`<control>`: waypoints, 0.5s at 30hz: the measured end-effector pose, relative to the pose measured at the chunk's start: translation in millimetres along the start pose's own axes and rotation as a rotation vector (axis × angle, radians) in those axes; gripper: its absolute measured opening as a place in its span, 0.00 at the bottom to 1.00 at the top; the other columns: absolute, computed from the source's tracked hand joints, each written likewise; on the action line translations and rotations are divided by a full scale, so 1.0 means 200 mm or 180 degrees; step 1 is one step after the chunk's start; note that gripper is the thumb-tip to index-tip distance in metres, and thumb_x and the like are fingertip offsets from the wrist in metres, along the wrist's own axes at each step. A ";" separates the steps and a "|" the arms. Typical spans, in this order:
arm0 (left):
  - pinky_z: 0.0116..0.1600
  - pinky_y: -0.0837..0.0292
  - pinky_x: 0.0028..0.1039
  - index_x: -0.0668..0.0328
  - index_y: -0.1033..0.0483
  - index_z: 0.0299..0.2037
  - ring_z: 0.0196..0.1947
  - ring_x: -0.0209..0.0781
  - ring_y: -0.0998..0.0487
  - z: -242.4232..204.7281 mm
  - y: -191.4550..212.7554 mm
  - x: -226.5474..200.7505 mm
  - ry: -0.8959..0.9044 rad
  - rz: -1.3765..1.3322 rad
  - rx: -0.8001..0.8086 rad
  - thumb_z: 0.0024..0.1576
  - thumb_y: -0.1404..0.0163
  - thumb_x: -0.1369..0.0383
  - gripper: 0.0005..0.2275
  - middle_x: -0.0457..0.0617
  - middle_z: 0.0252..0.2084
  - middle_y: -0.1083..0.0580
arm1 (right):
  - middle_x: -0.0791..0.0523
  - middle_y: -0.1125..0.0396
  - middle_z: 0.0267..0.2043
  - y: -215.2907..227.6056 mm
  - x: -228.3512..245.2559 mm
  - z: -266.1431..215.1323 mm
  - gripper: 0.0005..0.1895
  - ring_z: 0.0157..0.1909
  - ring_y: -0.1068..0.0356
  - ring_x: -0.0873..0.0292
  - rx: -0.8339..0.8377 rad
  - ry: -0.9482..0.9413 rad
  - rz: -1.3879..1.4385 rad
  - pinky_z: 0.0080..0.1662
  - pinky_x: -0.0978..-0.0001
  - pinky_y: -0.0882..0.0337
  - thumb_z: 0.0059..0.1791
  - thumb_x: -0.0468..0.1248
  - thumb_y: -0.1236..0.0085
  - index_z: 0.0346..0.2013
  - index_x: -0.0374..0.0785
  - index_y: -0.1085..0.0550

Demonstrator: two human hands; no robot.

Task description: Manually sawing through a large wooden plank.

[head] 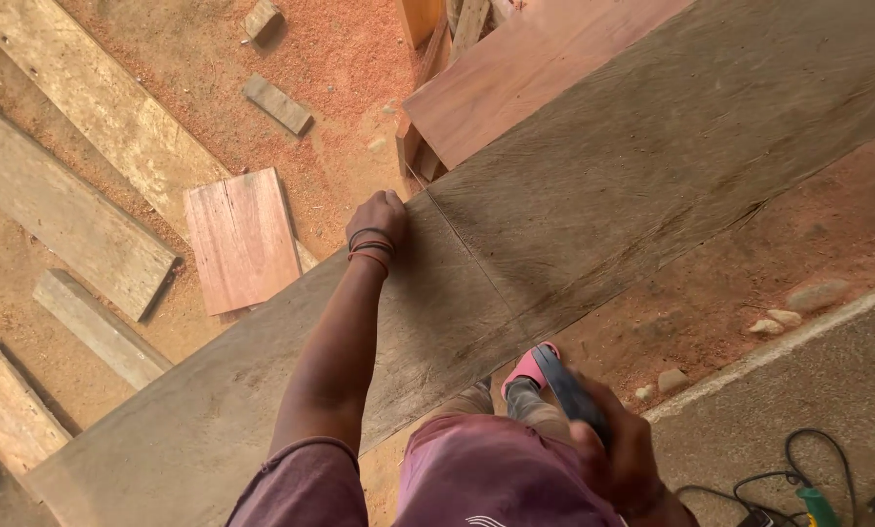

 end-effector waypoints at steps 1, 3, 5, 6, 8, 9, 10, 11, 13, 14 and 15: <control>0.58 0.30 0.49 0.56 0.21 0.49 0.53 0.63 0.22 0.02 0.00 0.00 0.0003 0.0008 -0.0022 0.65 0.69 0.53 0.23 0.64 0.49 0.22 | 0.43 0.25 0.49 -0.14 -0.07 0.25 0.36 0.52 0.23 0.50 -0.0001 0.0017 0.0017 0.48 0.60 0.24 0.56 0.61 0.56 0.63 0.31 0.32; 0.58 0.30 0.49 0.56 0.22 0.49 0.52 0.63 0.23 0.01 -0.02 0.02 -0.0004 0.0027 -0.0026 0.65 0.69 0.52 0.23 0.63 0.49 0.22 | 0.51 0.35 0.21 -0.43 -0.08 0.73 0.32 0.23 0.28 0.51 -0.0021 0.0188 -0.0025 0.28 0.59 0.31 0.55 0.60 0.55 0.54 0.35 0.26; 0.58 0.30 0.49 0.56 0.22 0.49 0.52 0.64 0.23 0.02 -0.04 0.04 -0.0065 0.0003 -0.0078 0.65 0.69 0.53 0.23 0.64 0.48 0.22 | 0.49 0.31 0.25 -0.55 -0.02 0.97 0.31 0.29 0.26 0.47 -0.0118 0.0249 -0.0063 0.32 0.58 0.28 0.55 0.61 0.54 0.53 0.36 0.26; 0.58 0.30 0.49 0.56 0.22 0.49 0.52 0.64 0.23 0.04 -0.03 0.03 -0.0122 -0.0036 -0.0139 0.65 0.69 0.53 0.22 0.64 0.48 0.22 | 0.46 0.28 0.30 -0.61 0.02 1.11 0.31 0.35 0.23 0.43 -0.0206 0.0324 -0.0109 0.35 0.57 0.26 0.55 0.62 0.52 0.53 0.36 0.26; 0.58 0.30 0.49 0.57 0.22 0.48 0.52 0.64 0.22 -0.01 0.04 -0.01 -0.0153 0.0010 -0.0155 0.65 0.69 0.53 0.23 0.63 0.49 0.22 | 0.46 0.27 0.32 -0.56 0.05 1.05 0.32 0.37 0.23 0.43 -0.0114 0.0207 -0.0047 0.37 0.57 0.26 0.55 0.62 0.53 0.54 0.37 0.26; 0.59 0.29 0.48 0.58 0.21 0.48 0.53 0.64 0.22 -0.07 0.06 -0.03 -0.0180 0.0062 -0.0145 0.66 0.69 0.53 0.23 0.62 0.49 0.21 | 0.46 0.27 0.34 -0.54 0.06 0.98 0.32 0.38 0.22 0.44 -0.0020 0.0064 0.0011 0.38 0.58 0.25 0.55 0.62 0.54 0.56 0.37 0.27; 0.59 0.29 0.48 0.58 0.21 0.48 0.53 0.64 0.22 -0.02 0.03 -0.02 -0.0222 0.0061 -0.0154 0.66 0.69 0.53 0.23 0.62 0.49 0.21 | 0.46 0.27 0.34 -0.46 0.06 0.85 0.32 0.38 0.22 0.44 -0.0060 0.0076 0.0002 0.38 0.58 0.25 0.55 0.62 0.54 0.56 0.37 0.27; 0.58 0.30 0.48 0.57 0.21 0.48 0.53 0.64 0.23 0.02 -0.01 0.00 -0.0201 0.0076 -0.0124 0.65 0.68 0.54 0.22 0.62 0.50 0.22 | 0.45 0.27 0.34 -0.38 0.05 0.72 0.32 0.37 0.22 0.45 -0.0005 0.0034 0.0046 0.38 0.58 0.25 0.54 0.59 0.53 0.60 0.36 0.30; 0.58 0.31 0.49 0.56 0.22 0.48 0.53 0.64 0.23 0.02 -0.02 0.03 -0.0124 0.0067 -0.0099 0.64 0.68 0.54 0.22 0.62 0.50 0.23 | 0.44 0.27 0.34 -0.20 0.06 0.37 0.34 0.35 0.21 0.47 0.0112 -0.0001 0.0087 0.38 0.59 0.26 0.54 0.57 0.53 0.64 0.35 0.32; 0.58 0.31 0.49 0.57 0.21 0.48 0.52 0.64 0.23 0.01 -0.01 0.02 -0.0188 0.0085 -0.0135 0.65 0.68 0.54 0.22 0.63 0.50 0.22 | 0.43 0.27 0.47 -0.11 0.05 0.18 0.36 0.47 0.23 0.48 0.0195 -0.0101 0.0275 0.46 0.61 0.25 0.54 0.57 0.53 0.67 0.33 0.35; 0.58 0.30 0.49 0.58 0.21 0.47 0.52 0.64 0.22 0.01 0.00 0.01 -0.0252 0.0103 -0.0172 0.66 0.69 0.54 0.22 0.63 0.49 0.22 | 0.42 0.28 0.59 -0.01 0.05 -0.01 0.39 0.59 0.24 0.49 0.0277 -0.0204 0.0464 0.54 0.63 0.25 0.54 0.58 0.54 0.69 0.31 0.37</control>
Point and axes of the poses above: each hand's wrist, its own z-axis towards the middle knuckle, its own y-axis out of the back of the hand, x = y × z, the point moved 6 cm from there along z, towards the middle knuckle
